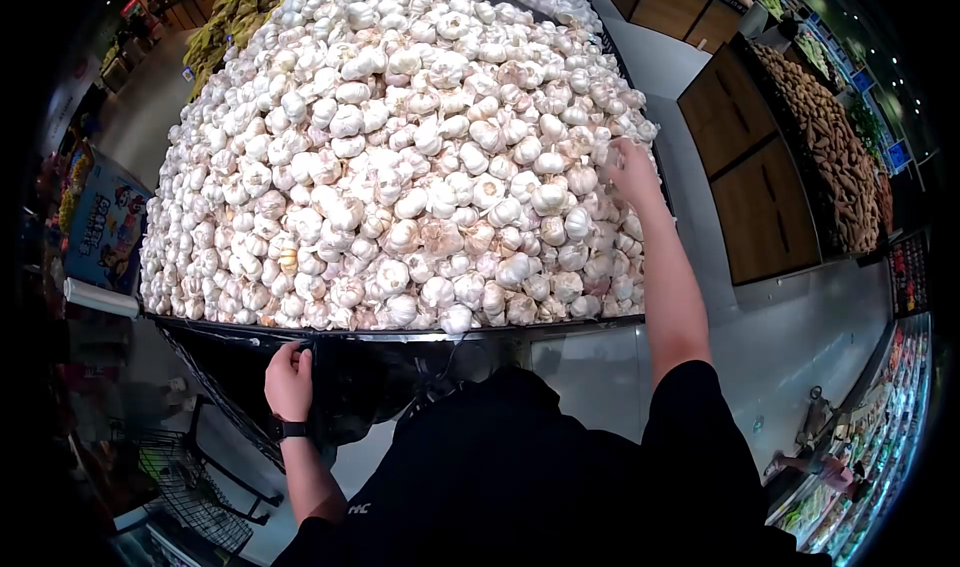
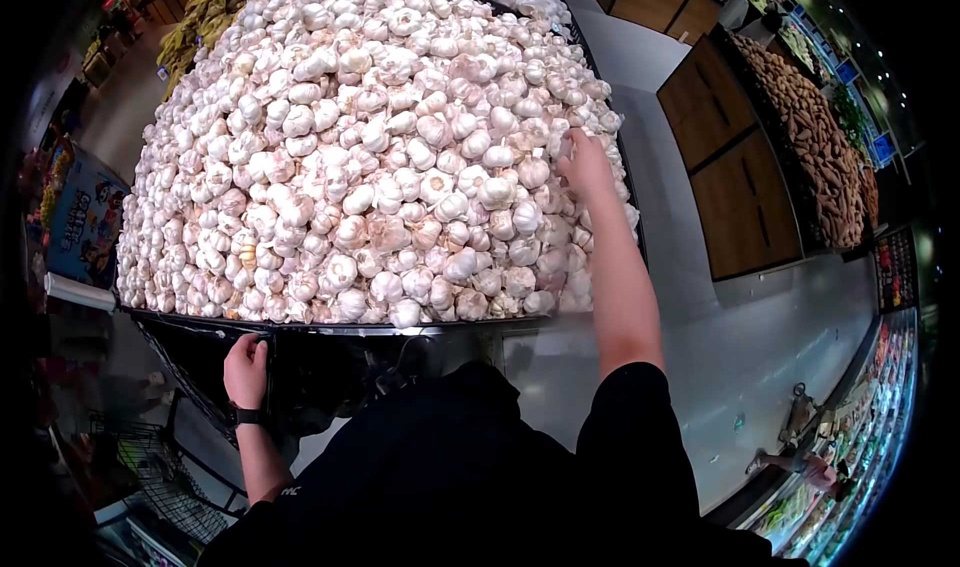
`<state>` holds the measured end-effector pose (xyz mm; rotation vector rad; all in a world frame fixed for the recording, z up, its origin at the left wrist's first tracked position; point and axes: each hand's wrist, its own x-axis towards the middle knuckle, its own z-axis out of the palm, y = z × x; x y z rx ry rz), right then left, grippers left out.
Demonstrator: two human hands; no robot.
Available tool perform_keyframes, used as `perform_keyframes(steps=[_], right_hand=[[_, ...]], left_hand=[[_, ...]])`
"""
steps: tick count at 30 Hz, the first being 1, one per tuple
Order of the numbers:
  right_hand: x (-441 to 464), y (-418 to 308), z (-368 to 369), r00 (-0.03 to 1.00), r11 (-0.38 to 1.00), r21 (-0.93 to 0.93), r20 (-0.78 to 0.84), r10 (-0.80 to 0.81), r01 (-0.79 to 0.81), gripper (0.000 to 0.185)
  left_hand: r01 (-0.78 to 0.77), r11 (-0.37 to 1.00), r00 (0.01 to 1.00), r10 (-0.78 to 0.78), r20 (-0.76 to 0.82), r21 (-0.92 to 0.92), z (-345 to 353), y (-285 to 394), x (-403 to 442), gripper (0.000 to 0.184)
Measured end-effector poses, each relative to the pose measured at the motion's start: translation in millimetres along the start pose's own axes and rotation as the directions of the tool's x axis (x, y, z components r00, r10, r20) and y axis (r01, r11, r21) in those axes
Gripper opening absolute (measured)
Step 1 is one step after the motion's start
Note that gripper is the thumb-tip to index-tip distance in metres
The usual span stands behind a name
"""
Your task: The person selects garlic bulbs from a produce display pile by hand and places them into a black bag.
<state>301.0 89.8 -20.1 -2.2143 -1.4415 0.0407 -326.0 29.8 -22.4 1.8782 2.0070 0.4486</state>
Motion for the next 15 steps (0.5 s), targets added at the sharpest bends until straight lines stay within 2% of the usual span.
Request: perform_keyframes(steps=[1,3,4,6,7,8,13,15], right_hand=[[2,6,2,1.000,1.000,0.004,-0.002,-0.002,0.002,0.040],[0,-6,-7,0.997,0.997,-0.003,0.035,-0.076,0.076,0.028],[1,-22,-5,0.983,0.988,-0.002,-0.106,-0.151,0.152,0.022],[6,-59,-7,0.952,0.948,0.086,-0.043,-0.302,0.305,0.022],[11,-69,0,0.908,0.909,0.019,0.040,-0.416,0.416,0.027],[18,-75,10,0.891,0.896,0.000,0.096,-0.443,0.445,0.027],[49,-82,41,0.819,0.849,0.025,0.250,-0.516,0.528,0.025],[62,-83,40,0.845,0.899,-0.047,0.367,-0.390,0.435,0.020]], left_hand=[[0.009,0.999,1.000,-0.009,0.017,-0.034,3,8,-4,0.025],[-0.050,0.997,0.999,0.051,0.015,-0.058,18,11,-9,0.025],[-0.055,0.996,0.998,0.057,0.035,-0.069,23,15,-12,0.026],[-0.029,0.996,0.997,0.035,0.070,-0.084,29,33,-18,0.024],[-0.031,0.994,0.996,0.040,0.082,-0.106,35,37,-20,0.024],[-0.050,0.994,0.994,0.059,0.088,-0.100,38,42,-22,0.024],[-0.050,0.995,0.991,0.061,0.120,-0.088,46,62,-29,0.024],[-0.041,0.995,0.991,0.052,0.120,-0.088,50,63,-33,0.024]])
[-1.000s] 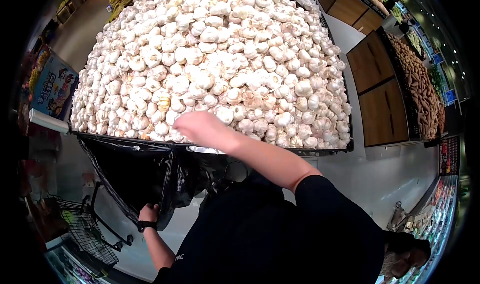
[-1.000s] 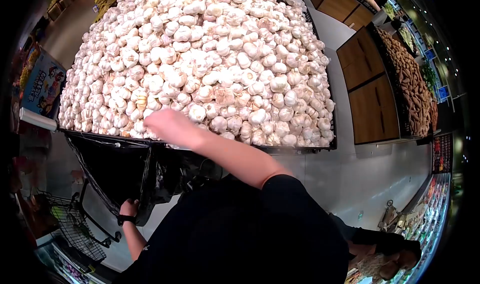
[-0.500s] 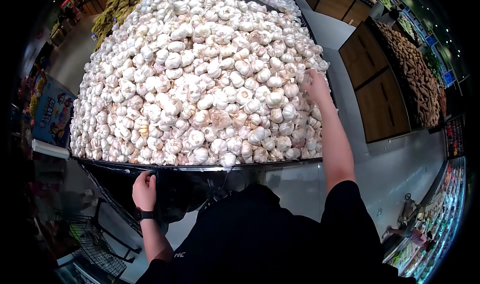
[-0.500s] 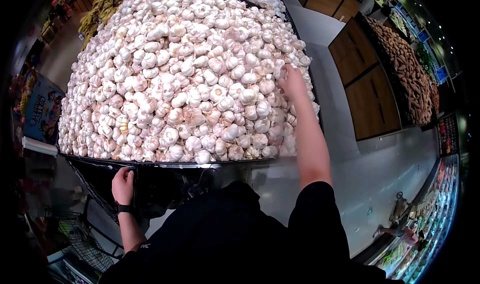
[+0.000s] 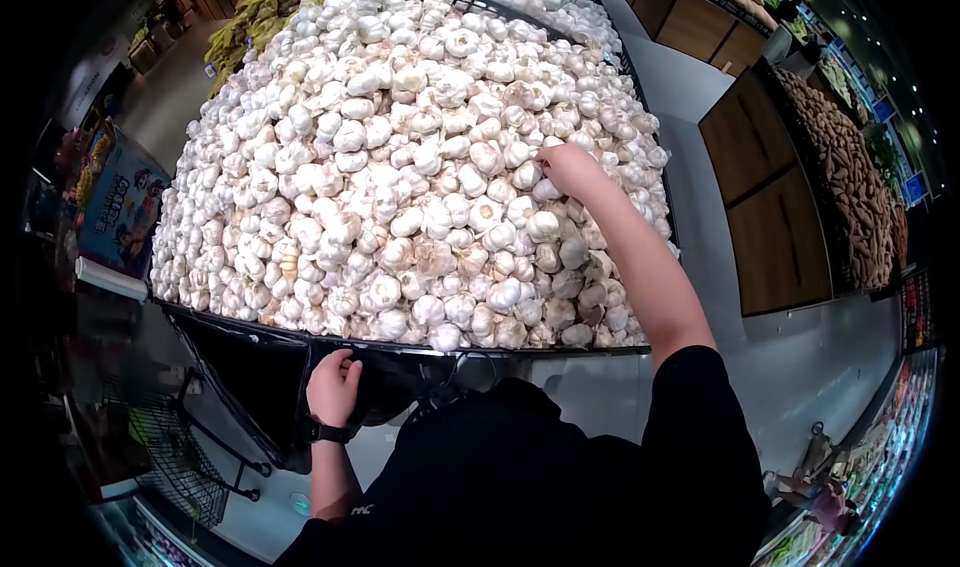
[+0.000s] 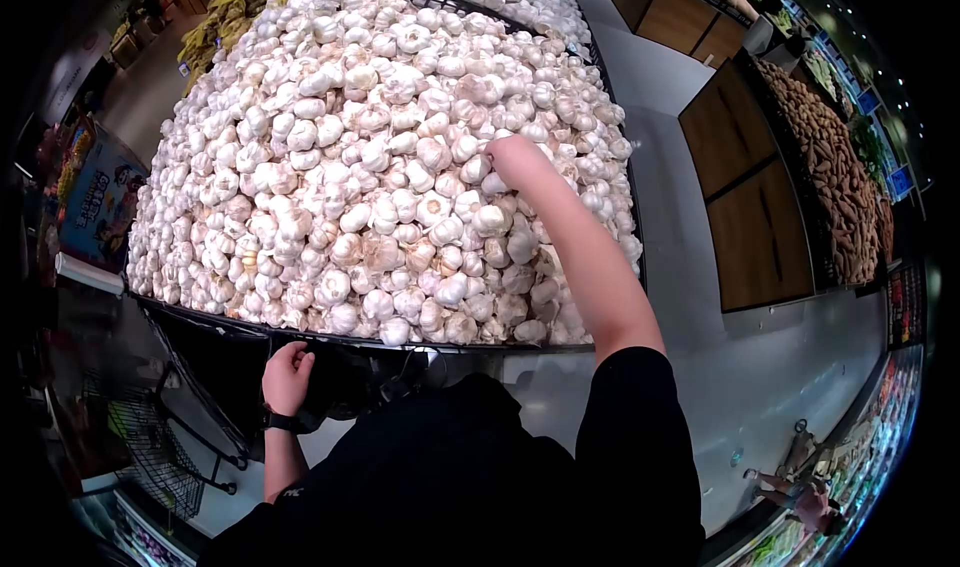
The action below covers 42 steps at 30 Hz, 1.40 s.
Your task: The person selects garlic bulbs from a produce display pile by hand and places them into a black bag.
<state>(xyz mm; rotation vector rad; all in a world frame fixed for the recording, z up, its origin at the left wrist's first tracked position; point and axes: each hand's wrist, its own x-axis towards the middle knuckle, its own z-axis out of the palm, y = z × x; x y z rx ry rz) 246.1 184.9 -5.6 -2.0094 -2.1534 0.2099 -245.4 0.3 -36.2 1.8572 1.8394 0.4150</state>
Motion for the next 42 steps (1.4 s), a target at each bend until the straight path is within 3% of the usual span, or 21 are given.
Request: perform_keyframes(steps=[6,8,9,10,12,16,24,26,27,28,30,31,32,34,35,36,38,39,42], right_hand=[[19,2,-26,0.996,1.000,0.014,0.094,0.011,-0.013,0.018],[24,5,-41,0.996,0.972,0.230,-0.061,0.070,-0.055,0.019],[34,11,-32,0.966,0.950,0.301,-0.212,0.148,-0.079,0.023],[42,13,-19,0.969,0.950,0.303,-0.203,0.141,-0.075,0.023],[47,1,-14,0.944,0.946,0.295,-0.253,0.213,-0.134,0.025],[68,-7,21,0.942,0.977,-0.054,-0.280,0.183,-0.206,0.024],[82,6,13,0.945,0.971,-0.002,-0.228,0.234,-0.241,0.012],[82,5,-2,0.935,0.954,0.085,-0.191,0.300,-0.289,0.010],[78,-7,-10,0.898,0.962,0.147,-0.350,0.268,-0.230,0.011],[78,-22,-18,0.899,0.965,0.142,-0.353,0.258,-0.221,0.011],[77,-61,-29,0.925,0.892,0.452,-0.331,0.185,-0.017,0.013],[81,-76,-30,0.968,0.922,0.375,-0.181,0.173,-0.095,0.015],[93,-73,-11,0.976,0.985,0.175,-0.217,0.027,0.012,0.018],[106,-90,2,0.943,0.992,-0.012,-0.313,0.115,-0.125,0.023],[109,-100,-3,0.958,0.986,-0.031,-0.244,0.153,-0.165,0.026],[113,-108,-2,0.957,0.986,-0.031,-0.248,0.149,-0.161,0.026],[115,-117,2,0.971,0.961,-0.241,-0.223,0.083,-0.137,0.016],[118,-115,11,0.962,0.966,-0.242,-0.274,0.021,-0.090,0.016],[122,-108,20,0.963,0.972,-0.202,-0.260,0.066,-0.121,0.014]], left_hand=[[0.045,0.999,0.999,-0.045,-0.023,0.010,1,2,-10,0.024],[0.074,0.997,0.996,-0.073,-0.048,0.007,3,-4,-16,0.025],[0.084,0.996,0.996,-0.083,-0.045,0.013,3,-4,-18,0.025],[0.096,0.995,0.994,-0.095,-0.044,0.014,3,-5,-22,0.025],[0.084,0.996,0.996,-0.084,-0.024,0.009,5,-6,-23,0.025],[0.101,0.995,0.994,-0.101,-0.034,0.007,11,-6,-23,0.025],[0.102,0.994,0.994,-0.104,-0.045,-0.043,6,-10,-23,0.025],[0.116,0.993,0.992,-0.117,-0.043,-0.020,6,-19,-26,0.025],[0.129,0.992,0.991,-0.128,-0.039,0.008,6,-22,-27,0.024],[0.132,0.991,0.990,-0.132,-0.046,0.001,7,-24,-27,0.024],[0.129,0.992,0.991,-0.128,-0.043,0.004,5,-25,-31,0.024],[0.127,0.992,0.991,-0.126,-0.044,0.004,4,-25,-30,0.024],[0.124,0.992,0.992,-0.125,-0.034,-0.012,3,-23,-30,0.024],[0.119,0.992,0.992,-0.120,-0.030,-0.030,1,-24,-28,0.024],[0.118,0.993,0.992,-0.119,-0.036,-0.031,1,-26,-27,0.024],[0.118,0.993,0.992,-0.119,-0.039,-0.030,1,-28,-27,0.024],[0.119,0.993,0.992,-0.120,-0.030,-0.023,1,-35,-28,0.025],[0.115,0.993,0.993,-0.116,-0.027,-0.023,2,-39,-29,0.025],[0.116,0.993,0.993,-0.116,-0.022,-0.024,0,-45,-34,0.025]])
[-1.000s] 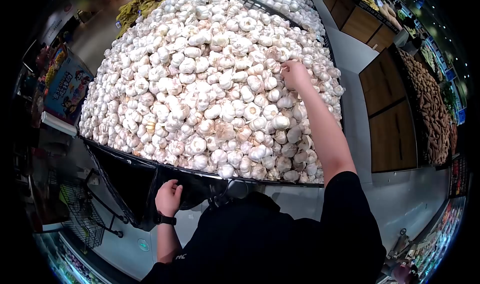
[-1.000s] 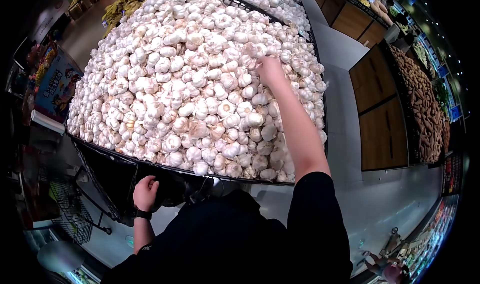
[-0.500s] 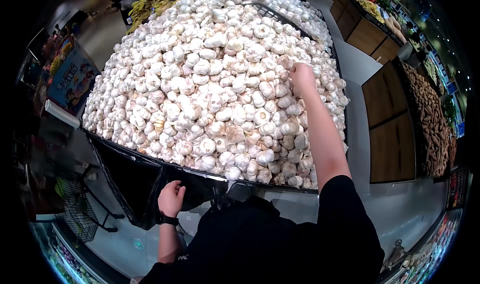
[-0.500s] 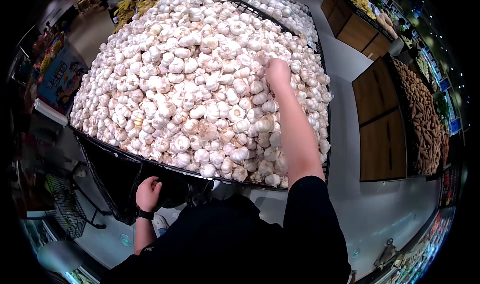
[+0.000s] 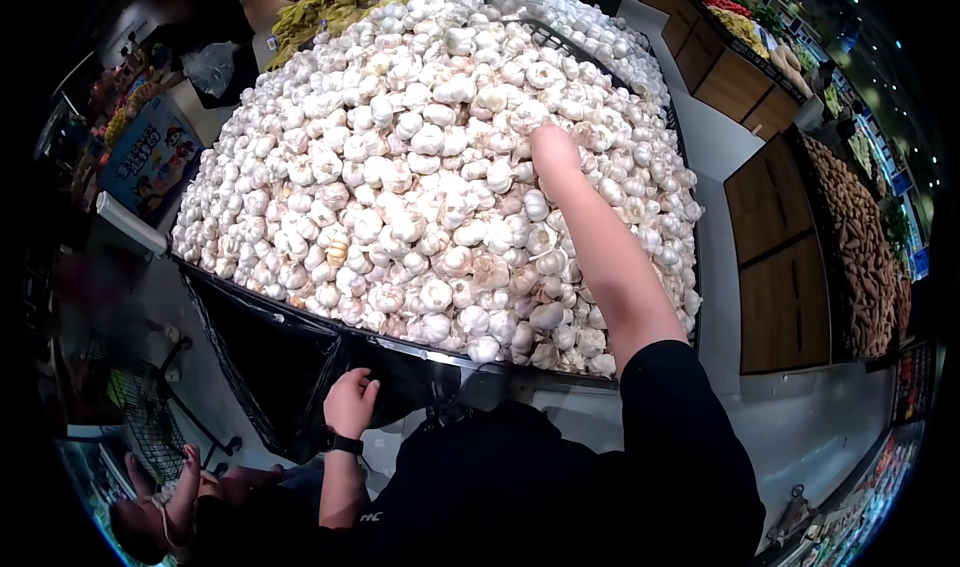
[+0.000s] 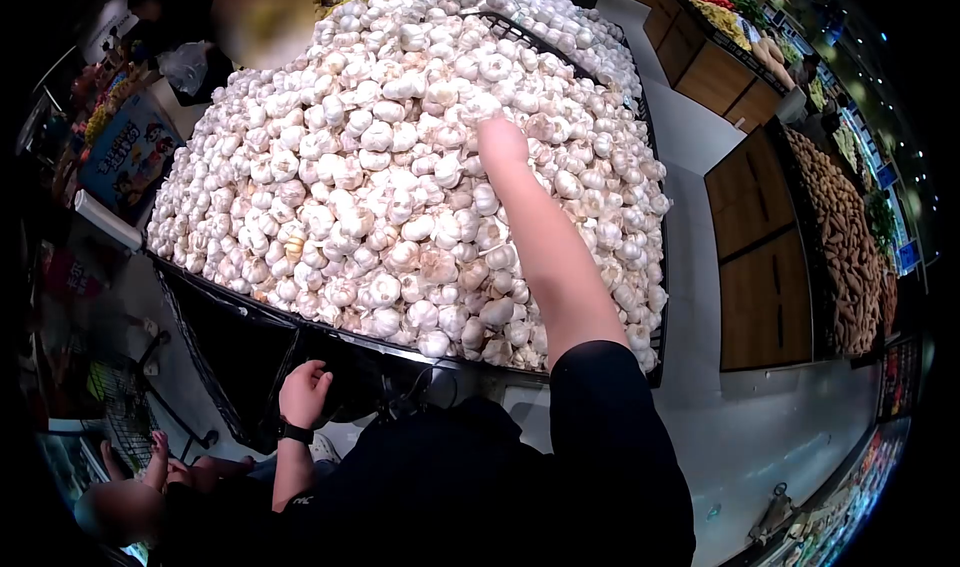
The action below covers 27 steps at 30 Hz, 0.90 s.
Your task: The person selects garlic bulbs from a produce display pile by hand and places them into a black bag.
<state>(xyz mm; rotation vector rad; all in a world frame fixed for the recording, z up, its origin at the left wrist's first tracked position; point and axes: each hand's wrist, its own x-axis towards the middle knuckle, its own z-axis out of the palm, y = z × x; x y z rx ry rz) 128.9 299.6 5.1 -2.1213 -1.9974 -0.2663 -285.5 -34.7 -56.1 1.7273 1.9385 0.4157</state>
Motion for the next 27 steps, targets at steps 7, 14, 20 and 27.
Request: perform_keyframes(steps=[7,14,20,27], right_hand=[[-16,14,-28,0.954,0.708,0.691,-0.089,0.287,-0.148,0.014],[-118,-231,-62,0.972,-0.122,0.987,0.077,-0.223,-0.106,0.011],[-223,-409,-10,0.684,-0.071,0.955,0.153,-0.713,-0.288,0.008],[-289,-445,77,0.236,0.398,0.757,0.321,-0.917,0.518,0.032]], left_hand=[[-0.005,1.000,0.991,0.004,-0.133,-0.003,-15,-38,-6,0.032],[0.092,0.962,0.973,-0.032,-0.228,0.257,-16,-96,-5,0.080],[0.053,0.990,0.998,-0.048,-0.044,0.131,-17,-121,-23,0.020],[-0.124,0.988,0.992,0.121,-0.039,-0.094,-36,-101,-43,0.017]])
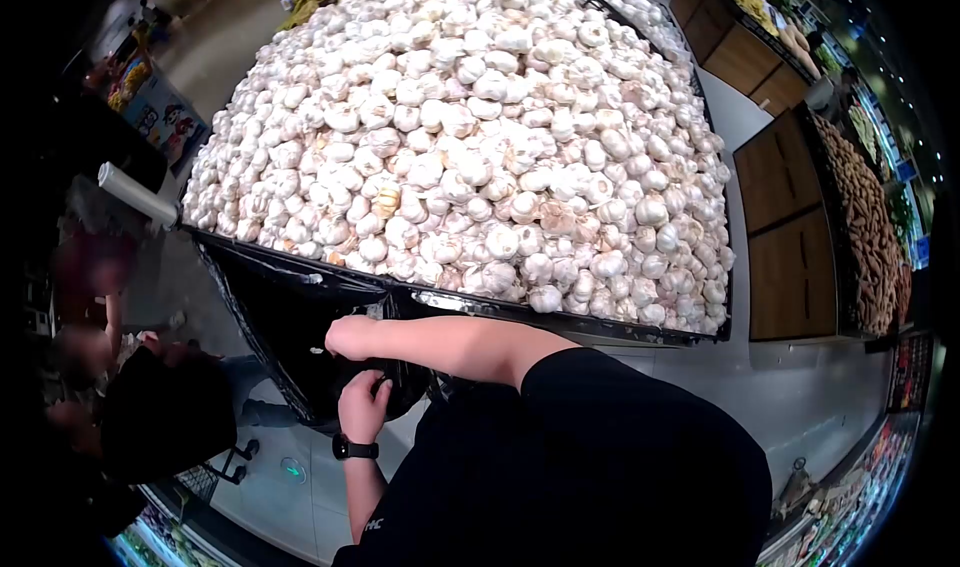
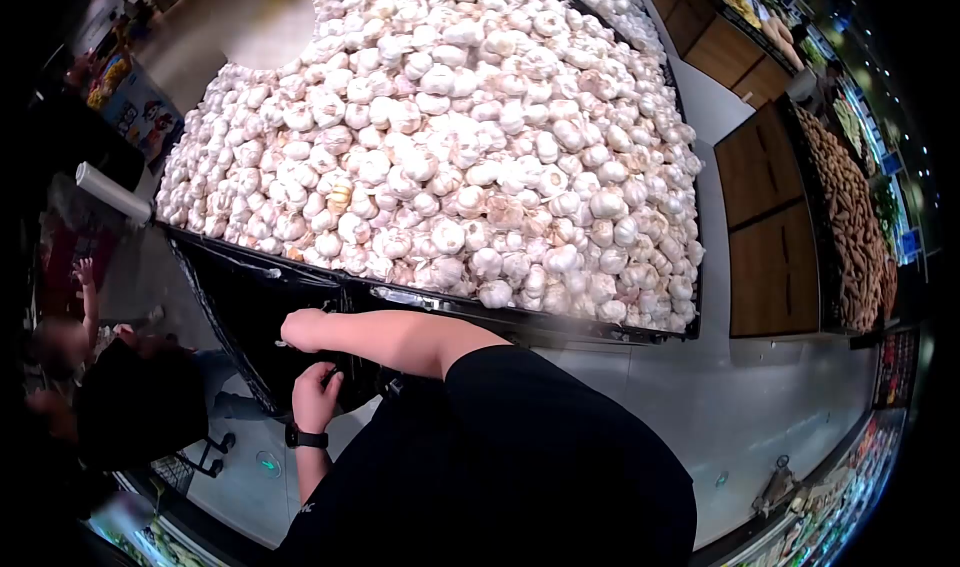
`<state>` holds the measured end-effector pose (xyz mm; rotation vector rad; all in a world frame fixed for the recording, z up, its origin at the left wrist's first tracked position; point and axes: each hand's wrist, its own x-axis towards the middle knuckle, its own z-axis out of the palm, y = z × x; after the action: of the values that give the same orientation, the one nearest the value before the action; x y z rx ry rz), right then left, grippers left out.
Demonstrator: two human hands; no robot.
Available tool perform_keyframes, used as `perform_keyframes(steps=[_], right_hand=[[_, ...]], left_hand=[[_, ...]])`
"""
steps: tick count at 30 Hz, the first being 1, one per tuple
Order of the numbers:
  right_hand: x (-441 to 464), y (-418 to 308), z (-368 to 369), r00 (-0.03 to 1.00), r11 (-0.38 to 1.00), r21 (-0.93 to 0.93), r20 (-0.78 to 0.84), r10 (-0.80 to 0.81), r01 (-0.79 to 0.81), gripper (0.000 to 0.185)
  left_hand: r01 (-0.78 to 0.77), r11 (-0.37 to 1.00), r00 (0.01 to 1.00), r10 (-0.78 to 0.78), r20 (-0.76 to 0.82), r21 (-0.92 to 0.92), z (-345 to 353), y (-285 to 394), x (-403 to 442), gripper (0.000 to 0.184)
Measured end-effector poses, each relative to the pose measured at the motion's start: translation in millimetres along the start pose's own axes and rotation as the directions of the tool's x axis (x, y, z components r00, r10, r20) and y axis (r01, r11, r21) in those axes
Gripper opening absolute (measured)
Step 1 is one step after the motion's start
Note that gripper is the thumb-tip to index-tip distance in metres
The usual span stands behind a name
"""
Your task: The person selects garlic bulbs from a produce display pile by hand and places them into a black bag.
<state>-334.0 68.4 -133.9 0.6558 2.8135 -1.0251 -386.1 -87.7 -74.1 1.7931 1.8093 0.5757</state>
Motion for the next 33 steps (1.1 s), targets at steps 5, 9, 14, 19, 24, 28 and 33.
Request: perform_keyframes(steps=[5,9,14,19,24,28,33], right_hand=[[-144,10,-74,0.814,0.991,0.112,-0.581,0.005,0.074,0.025],[-314,55,-115,0.412,0.919,0.072,-0.879,0.242,-0.387,0.014],[-488,123,-111,0.149,0.472,0.144,-0.835,0.529,-0.870,0.041],[-541,148,-99,0.103,0.670,0.284,-0.873,0.476,-0.686,0.044],[-596,191,-60,-0.262,0.704,0.705,-0.666,0.698,0.082,0.043],[-641,210,-44,-0.262,0.570,0.786,-0.617,0.742,-0.239,0.049],[-662,216,-41,-0.221,0.566,0.724,-0.672,0.707,-0.394,0.054]], left_hand=[[-0.191,0.981,0.981,0.190,-0.038,-0.028,7,26,31,0.008],[-0.321,0.947,0.946,0.322,0.031,-0.010,5,72,75,0.005],[-0.552,0.806,0.824,0.567,0.010,-0.214,37,162,115,0.026],[-0.732,0.669,0.673,0.740,0.017,-0.125,102,267,134,0.033],[-0.756,0.649,0.654,0.748,0.115,0.083,185,339,164,0.042],[-0.788,0.521,0.598,0.776,0.202,0.328,238,368,172,0.049],[-0.773,0.546,0.622,0.753,0.215,0.322,255,383,167,0.051]])
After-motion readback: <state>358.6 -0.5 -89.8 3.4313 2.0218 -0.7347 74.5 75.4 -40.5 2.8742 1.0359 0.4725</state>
